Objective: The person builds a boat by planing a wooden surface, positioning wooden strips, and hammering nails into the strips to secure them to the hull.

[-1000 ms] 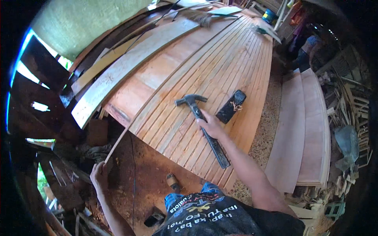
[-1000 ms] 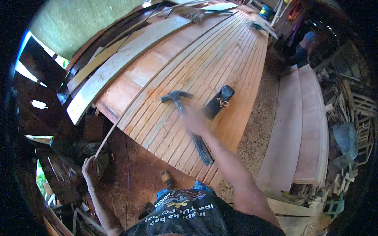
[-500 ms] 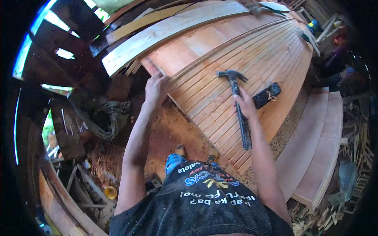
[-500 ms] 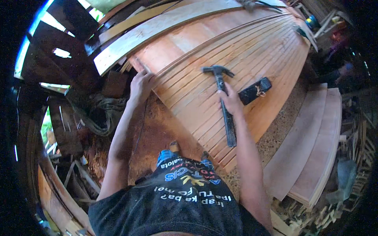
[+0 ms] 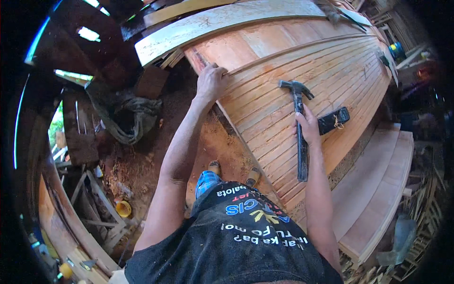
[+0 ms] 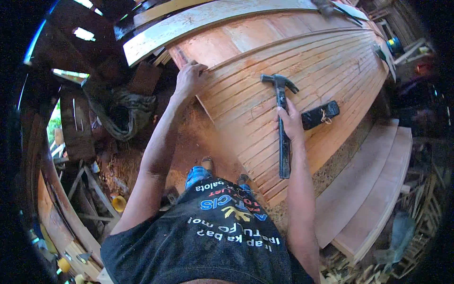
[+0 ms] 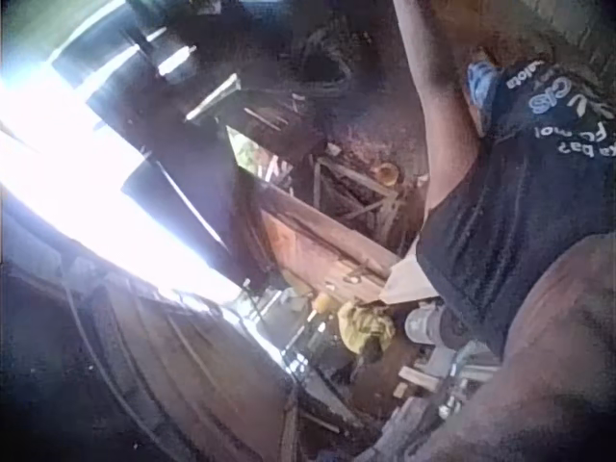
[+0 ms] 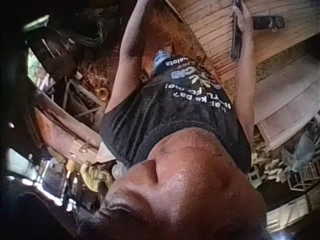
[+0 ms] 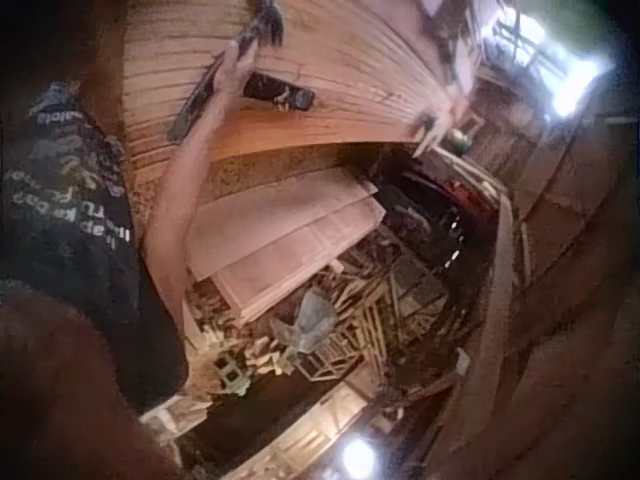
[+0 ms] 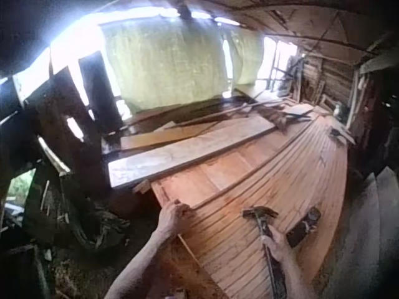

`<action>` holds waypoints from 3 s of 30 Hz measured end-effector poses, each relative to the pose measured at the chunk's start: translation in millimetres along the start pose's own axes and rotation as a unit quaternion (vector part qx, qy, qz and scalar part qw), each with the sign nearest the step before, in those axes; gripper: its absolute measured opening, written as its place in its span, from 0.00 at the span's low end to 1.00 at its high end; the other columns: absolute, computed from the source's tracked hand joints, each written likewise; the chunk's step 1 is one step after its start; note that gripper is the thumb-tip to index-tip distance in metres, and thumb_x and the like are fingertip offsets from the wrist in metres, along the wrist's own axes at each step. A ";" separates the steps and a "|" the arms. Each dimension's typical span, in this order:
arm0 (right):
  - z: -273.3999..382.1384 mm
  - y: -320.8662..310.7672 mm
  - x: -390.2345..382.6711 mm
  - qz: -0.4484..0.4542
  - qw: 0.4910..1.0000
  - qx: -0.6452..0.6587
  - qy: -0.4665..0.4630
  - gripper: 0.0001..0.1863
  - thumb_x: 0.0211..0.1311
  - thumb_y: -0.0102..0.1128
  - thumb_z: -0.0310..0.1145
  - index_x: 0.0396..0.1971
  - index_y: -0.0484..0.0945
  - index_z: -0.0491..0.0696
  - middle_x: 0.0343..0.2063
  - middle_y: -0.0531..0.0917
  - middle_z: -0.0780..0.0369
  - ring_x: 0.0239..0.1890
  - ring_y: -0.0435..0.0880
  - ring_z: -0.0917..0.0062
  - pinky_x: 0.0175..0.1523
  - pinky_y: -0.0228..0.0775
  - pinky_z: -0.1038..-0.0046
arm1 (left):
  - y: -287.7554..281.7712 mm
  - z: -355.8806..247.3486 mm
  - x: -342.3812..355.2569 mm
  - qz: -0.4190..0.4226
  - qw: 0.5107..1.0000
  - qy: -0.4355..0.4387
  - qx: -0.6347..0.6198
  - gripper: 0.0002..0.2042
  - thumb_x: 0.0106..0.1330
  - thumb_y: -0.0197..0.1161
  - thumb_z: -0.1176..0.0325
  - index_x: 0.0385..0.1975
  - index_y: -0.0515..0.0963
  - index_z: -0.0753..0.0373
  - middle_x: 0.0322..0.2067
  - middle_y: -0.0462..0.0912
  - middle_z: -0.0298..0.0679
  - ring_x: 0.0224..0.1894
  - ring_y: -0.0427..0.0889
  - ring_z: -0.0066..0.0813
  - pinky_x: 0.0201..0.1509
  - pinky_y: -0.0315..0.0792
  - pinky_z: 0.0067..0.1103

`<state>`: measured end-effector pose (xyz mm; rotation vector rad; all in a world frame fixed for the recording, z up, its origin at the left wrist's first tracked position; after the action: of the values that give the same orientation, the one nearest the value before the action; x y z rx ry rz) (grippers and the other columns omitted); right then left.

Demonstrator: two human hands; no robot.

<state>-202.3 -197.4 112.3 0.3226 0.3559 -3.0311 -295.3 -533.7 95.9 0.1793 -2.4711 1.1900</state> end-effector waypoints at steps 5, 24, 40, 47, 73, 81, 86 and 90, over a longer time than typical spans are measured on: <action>11.0 1.3 -3.1 -0.005 1.000 0.005 0.004 0.20 0.64 0.54 0.37 0.54 0.68 0.48 0.18 0.74 0.67 0.13 0.74 0.86 0.15 0.67 0.83 | -48.3 54.7 14.3 0.053 0.987 -0.090 -0.126 0.12 0.58 0.61 0.62 0.35 0.84 0.63 0.33 0.84 0.47 0.36 0.84 0.38 0.43 0.76 0.27; 7.0 -1.5 -1.0 -0.026 0.999 -0.015 0.008 0.21 0.64 0.54 0.37 0.56 0.67 0.50 0.18 0.73 0.68 0.12 0.72 0.85 0.14 0.68 0.82 | -18.8 17.2 0.1 0.074 0.991 0.102 0.038 0.08 0.56 0.61 0.64 0.25 0.81 0.62 0.28 0.77 0.43 0.34 0.79 0.42 0.37 0.74 0.34; 34.1 34.4 -10.4 -0.057 0.997 -0.029 -0.037 0.29 0.60 0.56 0.31 0.63 0.63 0.51 0.20 0.75 0.65 0.16 0.76 0.84 0.18 0.71 0.79 | -15.8 14.0 -24.4 -0.037 0.990 0.126 0.059 0.04 0.51 0.62 0.68 0.23 0.79 0.60 0.30 0.76 0.41 0.37 0.79 0.42 0.39 0.74 0.33; 88.4 90.0 12.8 -0.046 0.888 -0.321 -0.327 0.33 0.56 0.61 0.30 0.64 0.64 0.55 0.37 0.81 0.52 0.36 0.82 0.61 0.37 0.74 0.64 | -13.1 17.8 -19.5 -0.010 0.992 0.109 0.056 0.04 0.55 0.60 0.69 0.26 0.79 0.61 0.29 0.73 0.42 0.36 0.76 0.42 0.39 0.72 0.34; 95.8 122.1 16.1 0.013 0.904 -0.357 -0.236 0.35 0.57 0.60 0.27 0.66 0.62 0.58 0.35 0.81 0.52 0.34 0.82 0.61 0.40 0.73 0.64 | 22.3 5.0 -55.9 -0.069 0.755 -0.385 -0.525 0.28 0.60 0.66 0.58 0.54 0.69 0.71 0.41 0.80 0.40 0.42 0.78 0.24 0.51 0.69 0.22; 102.7 120.6 12.4 0.013 0.870 -0.412 -0.271 0.36 0.56 0.61 0.27 0.66 0.62 0.59 0.30 0.80 0.53 0.30 0.81 0.63 0.35 0.73 0.64 | 35.2 11.1 -60.1 -0.112 0.730 -0.384 -0.555 0.26 0.57 0.67 0.61 0.50 0.71 0.72 0.41 0.81 0.43 0.41 0.79 0.24 0.49 0.71 0.22; 81.0 121.0 20.6 0.036 0.863 -0.471 -0.179 0.38 0.57 0.60 0.30 0.67 0.57 0.61 0.30 0.80 0.51 0.30 0.81 0.58 0.35 0.72 0.60 | 30.2 8.5 -54.0 -0.105 0.736 -0.363 -0.561 0.24 0.57 0.66 0.61 0.48 0.72 0.72 0.41 0.81 0.41 0.42 0.79 0.23 0.49 0.71 0.21; 92.5 125.0 14.4 0.036 0.884 -0.440 -0.155 0.34 0.57 0.59 0.28 0.66 0.61 0.58 0.35 0.81 0.47 0.29 0.80 0.60 0.38 0.71 0.65 | 25.3 9.4 -60.8 -0.081 0.728 -0.352 -0.582 0.24 0.60 0.64 0.60 0.50 0.72 0.71 0.44 0.80 0.42 0.44 0.78 0.24 0.51 0.69 0.20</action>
<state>-222.7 -341.2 169.5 -0.2101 1.5304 -2.4261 -249.4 -528.3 48.0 0.5138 -3.1935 -0.8120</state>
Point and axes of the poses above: each hand's wrist, its own x-axis towards the middle knuckle, its own y-axis out of the palm, z = x × y, the point moved 1 cm from there along x, towards the middle knuckle
